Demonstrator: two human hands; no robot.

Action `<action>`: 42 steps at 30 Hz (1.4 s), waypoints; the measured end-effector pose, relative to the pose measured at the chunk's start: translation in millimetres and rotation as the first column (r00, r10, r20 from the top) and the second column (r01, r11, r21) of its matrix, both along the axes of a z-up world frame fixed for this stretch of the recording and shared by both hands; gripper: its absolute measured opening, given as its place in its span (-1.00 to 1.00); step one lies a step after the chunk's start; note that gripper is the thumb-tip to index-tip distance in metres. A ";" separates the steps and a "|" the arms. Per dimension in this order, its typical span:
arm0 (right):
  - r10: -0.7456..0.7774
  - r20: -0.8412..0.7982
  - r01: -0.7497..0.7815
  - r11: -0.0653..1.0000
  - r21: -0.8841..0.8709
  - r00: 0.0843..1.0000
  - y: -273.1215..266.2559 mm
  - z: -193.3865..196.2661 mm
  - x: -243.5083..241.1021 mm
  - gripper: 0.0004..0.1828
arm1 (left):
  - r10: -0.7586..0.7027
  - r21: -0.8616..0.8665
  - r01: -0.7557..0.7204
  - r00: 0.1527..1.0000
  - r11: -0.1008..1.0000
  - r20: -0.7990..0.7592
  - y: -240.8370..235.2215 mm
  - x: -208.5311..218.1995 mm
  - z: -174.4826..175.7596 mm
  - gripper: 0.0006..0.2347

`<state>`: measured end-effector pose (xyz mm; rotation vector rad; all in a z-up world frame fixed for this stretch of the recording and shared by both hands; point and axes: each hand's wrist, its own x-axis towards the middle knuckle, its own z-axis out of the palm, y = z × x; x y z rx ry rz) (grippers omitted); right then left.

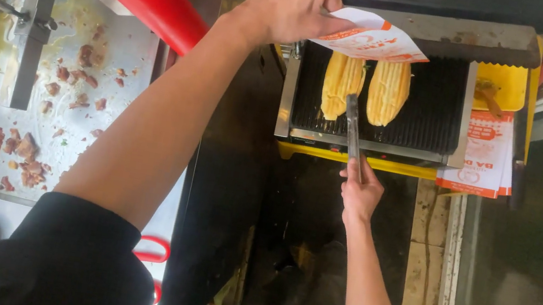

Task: Preparing a sandwich by toasting bread in a press, slicing meat from a vertical rotisserie, and preparing the packaging.

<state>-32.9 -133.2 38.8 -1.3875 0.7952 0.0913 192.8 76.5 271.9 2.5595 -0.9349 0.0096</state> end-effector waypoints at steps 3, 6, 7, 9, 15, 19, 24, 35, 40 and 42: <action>-0.008 0.048 0.010 0.999 -0.045 0.999 -2.5 -14.4 0.4 -0.58 | -0.048 -0.026 0.051 0.994 0.998 0.094 1.9 0.9 -3.2 -0.34; -0.004 -0.048 0.007 0.998 0.058 0.999 -0.6 19.3 0.0 -0.60 | -0.019 0.019 0.017 0.997 1.000 0.081 -0.2 0.2 0.5 -0.44; -0.004 -0.043 0.007 0.998 0.061 0.999 0.3 15.1 0.2 -0.60 | -0.019 0.023 0.018 0.996 1.000 0.086 0.4 1.5 0.9 -0.44; 0.017 -0.015 -0.016 0.998 0.058 1.000 0.6 6.3 -3.7 -0.55 | -0.040 -0.015 0.041 0.997 0.999 0.063 0.5 1.3 -1.0 -0.52; -0.008 0.049 0.006 0.999 0.037 0.999 -2.3 -9.9 -26.3 -0.53 | 0.016 0.047 -0.013 0.997 0.999 -0.074 -0.7 -2.1 5.4 -0.26; -0.072 -0.018 0.074 0.989 0.125 0.997 5.4 -19.8 -108.6 -0.43 | 0.017 -0.002 -0.017 1.000 1.000 0.001 -1.3 -3.4 9.9 -0.42; -0.061 -0.007 0.060 0.968 0.244 0.998 15.9 -19.1 -100.3 -0.45 | 0.060 0.073 -0.060 0.998 0.996 0.000 -1.1 -5.4 0.2 -0.24; -0.013 -0.045 0.017 0.996 0.091 0.999 12.2 11.1 -75.1 -0.56 | 0.006 -0.009 -0.005 0.998 1.000 0.060 -3.9 -14.1 7.8 -0.41; -0.042 -0.011 0.043 0.989 0.145 0.999 12.2 -1.5 -62.7 -0.52 | 0.037 0.009 -0.038 0.998 0.999 0.058 -5.0 -12.9 7.2 -0.37; -0.087 0.035 0.084 0.992 0.091 0.996 11.8 -15.4 -51.0 -0.59 | 0.052 -0.005 -0.052 0.998 0.999 0.037 -7.3 -15.3 9.9 -0.39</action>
